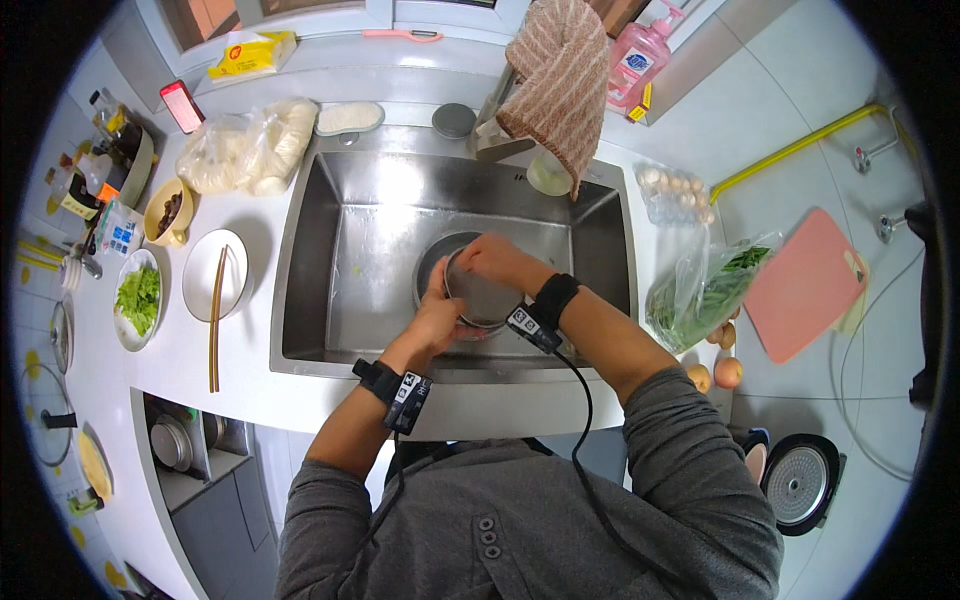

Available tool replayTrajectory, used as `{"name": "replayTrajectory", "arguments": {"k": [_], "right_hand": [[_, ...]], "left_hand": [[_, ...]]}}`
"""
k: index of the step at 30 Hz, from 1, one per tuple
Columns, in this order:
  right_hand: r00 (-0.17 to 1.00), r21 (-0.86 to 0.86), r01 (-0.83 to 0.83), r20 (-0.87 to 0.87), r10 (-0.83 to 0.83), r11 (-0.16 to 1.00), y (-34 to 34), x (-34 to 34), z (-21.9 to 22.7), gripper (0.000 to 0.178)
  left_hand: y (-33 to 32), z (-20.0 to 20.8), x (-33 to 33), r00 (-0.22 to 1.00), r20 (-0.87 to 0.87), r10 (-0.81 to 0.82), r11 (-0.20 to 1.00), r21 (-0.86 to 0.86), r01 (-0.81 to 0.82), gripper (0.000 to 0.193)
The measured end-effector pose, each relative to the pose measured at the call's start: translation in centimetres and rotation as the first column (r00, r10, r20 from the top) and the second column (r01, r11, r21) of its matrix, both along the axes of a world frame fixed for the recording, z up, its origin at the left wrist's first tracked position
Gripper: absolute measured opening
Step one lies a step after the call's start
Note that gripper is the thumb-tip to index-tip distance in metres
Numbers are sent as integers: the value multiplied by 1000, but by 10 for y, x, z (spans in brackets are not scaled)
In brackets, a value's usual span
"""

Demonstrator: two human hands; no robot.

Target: The person washes a white bowl, chopsticks, and a metal bowl in the kitchen sink, then rinses them under running water. They place the cleaned items on the counter, flip a flatbread in a pan, and carry the flatbread and a plate of food to a dining table, followed by a plate of lettuce.

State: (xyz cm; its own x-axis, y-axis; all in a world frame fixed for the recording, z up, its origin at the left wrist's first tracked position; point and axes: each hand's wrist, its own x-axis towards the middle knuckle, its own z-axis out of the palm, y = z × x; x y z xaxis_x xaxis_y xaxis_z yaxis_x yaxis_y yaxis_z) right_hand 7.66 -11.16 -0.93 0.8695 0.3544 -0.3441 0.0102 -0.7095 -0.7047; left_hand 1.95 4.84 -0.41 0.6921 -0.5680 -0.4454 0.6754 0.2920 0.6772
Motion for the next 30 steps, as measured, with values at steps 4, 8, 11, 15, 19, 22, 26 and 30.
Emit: {"name": "replayTrajectory", "arguments": {"k": [4, 8, 11, 15, 19, 22, 26, 30], "right_hand": [[996, -284, 61, -42, -76, 957, -5, -14, -26, 17], [995, -398, 73, -35, -95, 914, 11, -35, -39, 15], [914, 65, 143, -392, -107, 988, 16, -31, -38, 16], [960, 198, 136, -267, -80, 971, 3, -15, -26, 16], [988, -335, -56, -154, 4, 941, 2, -23, -23, 19], [942, -74, 93, -316, -112, 993, 12, -37, -31, 25], [979, 300, 169, -165, -124, 939, -2, -37, -41, 26], [749, 50, 372, 573, -332, 927, -32, -50, -39, 34]], "left_hand": [[-6, -3, -1, 993, -28, 119, 991, 64, -117, 72], [-11, -9, -1, 991, -18, 134, 988, 85, -132, 72], [-12, -10, -2, 992, -88, 85, 994, 78, -78, 72], [-12, -10, -4, 994, -88, 61, 998, 38, -58, 73], [-12, -16, -3, 984, -73, 161, 983, 100, -154, 71], [-18, -23, -4, 990, -47, 134, 979, 164, -125, 70], [-18, -25, -1, 985, -14, 171, 973, 162, -166, 65], [-10, -20, 11, 982, -99, 162, 974, 179, -142, 52]]}}
